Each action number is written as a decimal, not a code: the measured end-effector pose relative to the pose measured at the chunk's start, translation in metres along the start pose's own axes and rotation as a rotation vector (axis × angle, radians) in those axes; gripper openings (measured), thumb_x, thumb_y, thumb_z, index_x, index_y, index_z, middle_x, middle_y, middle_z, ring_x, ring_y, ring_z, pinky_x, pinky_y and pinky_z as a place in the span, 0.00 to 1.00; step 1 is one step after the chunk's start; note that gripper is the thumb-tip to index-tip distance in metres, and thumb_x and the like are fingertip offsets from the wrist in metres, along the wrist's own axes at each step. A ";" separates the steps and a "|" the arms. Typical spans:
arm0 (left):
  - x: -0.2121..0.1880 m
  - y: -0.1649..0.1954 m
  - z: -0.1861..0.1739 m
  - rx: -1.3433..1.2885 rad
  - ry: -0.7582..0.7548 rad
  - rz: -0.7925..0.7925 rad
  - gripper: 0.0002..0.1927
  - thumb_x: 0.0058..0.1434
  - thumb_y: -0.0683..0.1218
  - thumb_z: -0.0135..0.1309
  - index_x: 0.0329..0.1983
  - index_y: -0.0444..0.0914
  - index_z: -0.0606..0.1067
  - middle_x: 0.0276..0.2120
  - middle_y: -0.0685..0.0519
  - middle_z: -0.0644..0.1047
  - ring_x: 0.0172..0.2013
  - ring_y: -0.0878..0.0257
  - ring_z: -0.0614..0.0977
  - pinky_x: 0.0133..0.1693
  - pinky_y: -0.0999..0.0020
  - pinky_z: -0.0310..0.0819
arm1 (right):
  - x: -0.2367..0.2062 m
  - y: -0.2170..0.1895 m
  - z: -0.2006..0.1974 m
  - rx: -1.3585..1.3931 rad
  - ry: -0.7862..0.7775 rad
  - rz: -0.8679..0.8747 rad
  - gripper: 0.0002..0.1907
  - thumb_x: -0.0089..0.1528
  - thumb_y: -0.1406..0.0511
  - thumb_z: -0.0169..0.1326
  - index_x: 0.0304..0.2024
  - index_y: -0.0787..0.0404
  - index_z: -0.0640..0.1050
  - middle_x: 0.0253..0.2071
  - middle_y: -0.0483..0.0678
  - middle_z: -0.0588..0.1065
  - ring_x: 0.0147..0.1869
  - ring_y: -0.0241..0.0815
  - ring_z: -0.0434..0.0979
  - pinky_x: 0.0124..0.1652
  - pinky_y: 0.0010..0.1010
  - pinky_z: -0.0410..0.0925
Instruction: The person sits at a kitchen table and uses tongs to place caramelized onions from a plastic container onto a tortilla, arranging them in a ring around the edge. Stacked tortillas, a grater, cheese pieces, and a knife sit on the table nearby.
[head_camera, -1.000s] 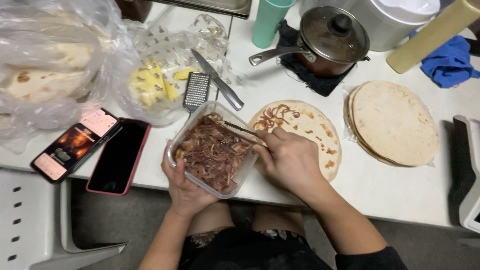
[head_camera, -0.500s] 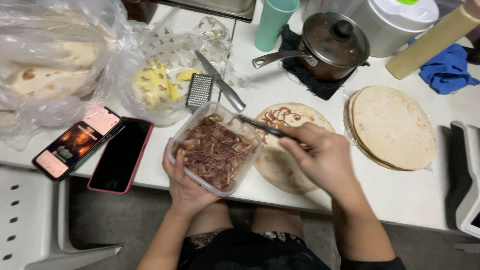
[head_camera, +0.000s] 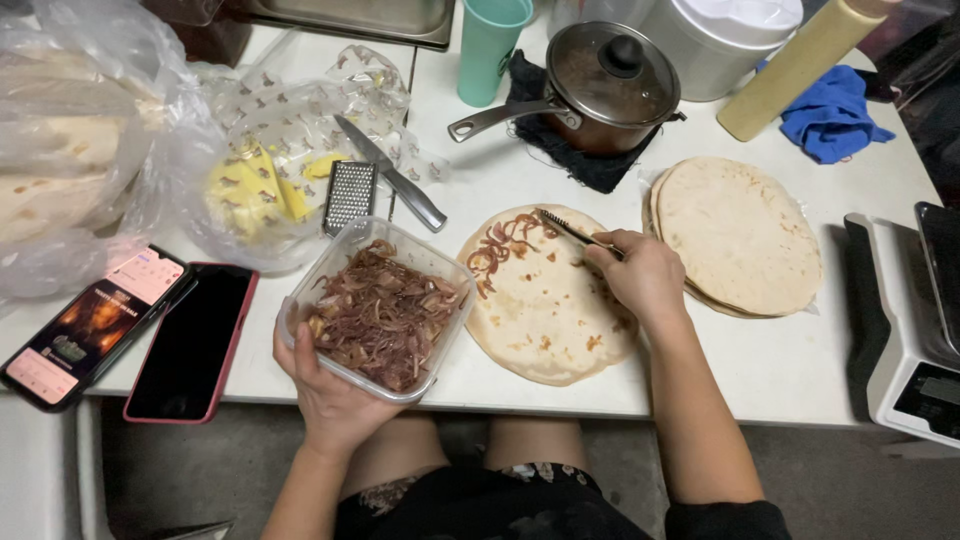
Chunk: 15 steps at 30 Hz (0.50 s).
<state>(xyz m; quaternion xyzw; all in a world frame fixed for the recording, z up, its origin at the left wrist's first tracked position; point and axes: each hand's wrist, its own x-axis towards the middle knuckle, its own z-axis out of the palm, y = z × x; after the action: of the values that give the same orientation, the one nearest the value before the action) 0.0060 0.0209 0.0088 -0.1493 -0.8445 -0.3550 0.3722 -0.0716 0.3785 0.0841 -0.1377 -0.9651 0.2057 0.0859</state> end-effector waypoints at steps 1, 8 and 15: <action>0.000 0.000 0.000 0.004 -0.002 -0.001 0.78 0.32 0.62 0.77 0.76 0.46 0.36 0.70 0.33 0.50 0.70 0.32 0.55 0.69 0.33 0.56 | 0.000 0.003 0.000 -0.028 -0.012 0.025 0.18 0.59 0.51 0.62 0.47 0.49 0.85 0.42 0.53 0.82 0.47 0.52 0.81 0.50 0.41 0.70; -0.002 0.002 0.000 0.014 -0.003 -0.014 0.78 0.32 0.61 0.77 0.76 0.45 0.36 0.70 0.32 0.50 0.70 0.33 0.55 0.69 0.34 0.56 | 0.001 0.013 -0.013 -0.099 0.033 -0.023 0.17 0.59 0.51 0.61 0.45 0.49 0.86 0.43 0.52 0.82 0.48 0.54 0.80 0.50 0.42 0.70; 0.000 0.007 0.003 0.006 -0.012 -0.027 0.77 0.32 0.62 0.77 0.76 0.44 0.37 0.70 0.33 0.51 0.69 0.33 0.55 0.69 0.34 0.55 | 0.003 0.005 -0.002 0.010 -0.025 0.042 0.17 0.59 0.51 0.61 0.47 0.48 0.85 0.41 0.51 0.82 0.43 0.51 0.82 0.48 0.39 0.71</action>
<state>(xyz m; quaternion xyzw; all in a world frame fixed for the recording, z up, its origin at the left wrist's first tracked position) 0.0083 0.0274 0.0104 -0.1390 -0.8497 -0.3566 0.3627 -0.0734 0.3842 0.0839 -0.1549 -0.9619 0.2141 0.0703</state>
